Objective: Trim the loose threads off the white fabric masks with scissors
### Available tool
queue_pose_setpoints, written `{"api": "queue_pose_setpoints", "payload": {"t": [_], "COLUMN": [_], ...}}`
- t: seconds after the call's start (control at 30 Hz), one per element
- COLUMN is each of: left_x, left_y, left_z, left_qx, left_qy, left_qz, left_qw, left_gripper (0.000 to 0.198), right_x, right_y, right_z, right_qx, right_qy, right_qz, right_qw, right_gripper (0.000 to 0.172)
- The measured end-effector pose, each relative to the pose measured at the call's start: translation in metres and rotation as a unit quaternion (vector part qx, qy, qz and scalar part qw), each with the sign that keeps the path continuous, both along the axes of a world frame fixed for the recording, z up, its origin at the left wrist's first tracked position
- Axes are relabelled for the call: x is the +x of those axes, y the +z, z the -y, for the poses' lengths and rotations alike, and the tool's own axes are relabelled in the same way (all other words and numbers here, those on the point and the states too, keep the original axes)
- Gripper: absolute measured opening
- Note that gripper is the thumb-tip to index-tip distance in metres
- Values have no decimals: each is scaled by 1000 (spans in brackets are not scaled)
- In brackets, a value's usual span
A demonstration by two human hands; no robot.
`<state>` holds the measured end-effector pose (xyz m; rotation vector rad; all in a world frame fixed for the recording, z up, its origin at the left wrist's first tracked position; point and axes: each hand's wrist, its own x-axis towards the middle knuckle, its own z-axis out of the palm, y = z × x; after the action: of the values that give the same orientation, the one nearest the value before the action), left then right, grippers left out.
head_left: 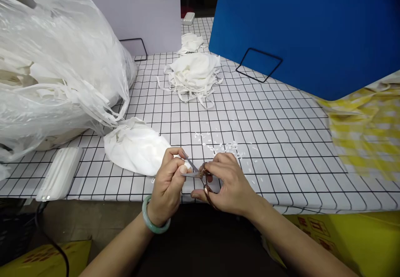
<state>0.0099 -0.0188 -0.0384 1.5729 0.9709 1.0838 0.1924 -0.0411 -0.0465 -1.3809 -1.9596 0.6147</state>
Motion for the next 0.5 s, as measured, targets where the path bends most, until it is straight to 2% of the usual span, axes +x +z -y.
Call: {"api": "queue_pose_setpoints", "payload": {"t": [0.23, 0.5], "left_x": [3, 3], "left_y": [0, -3], "left_z": [2, 2], "left_qx": [-17, 21], "left_qy": [-2, -13], "left_qz": [-3, -3], "left_qw": [1000, 1000], "left_gripper": [30, 28], "right_x": [-2, -2], "right_y": [1, -2], "right_z": [0, 0], "right_qx": [7, -6], "right_qy": [-5, 3], "right_qz": [-19, -27], "right_qw": [1000, 1000], "right_gripper": [38, 40]}}
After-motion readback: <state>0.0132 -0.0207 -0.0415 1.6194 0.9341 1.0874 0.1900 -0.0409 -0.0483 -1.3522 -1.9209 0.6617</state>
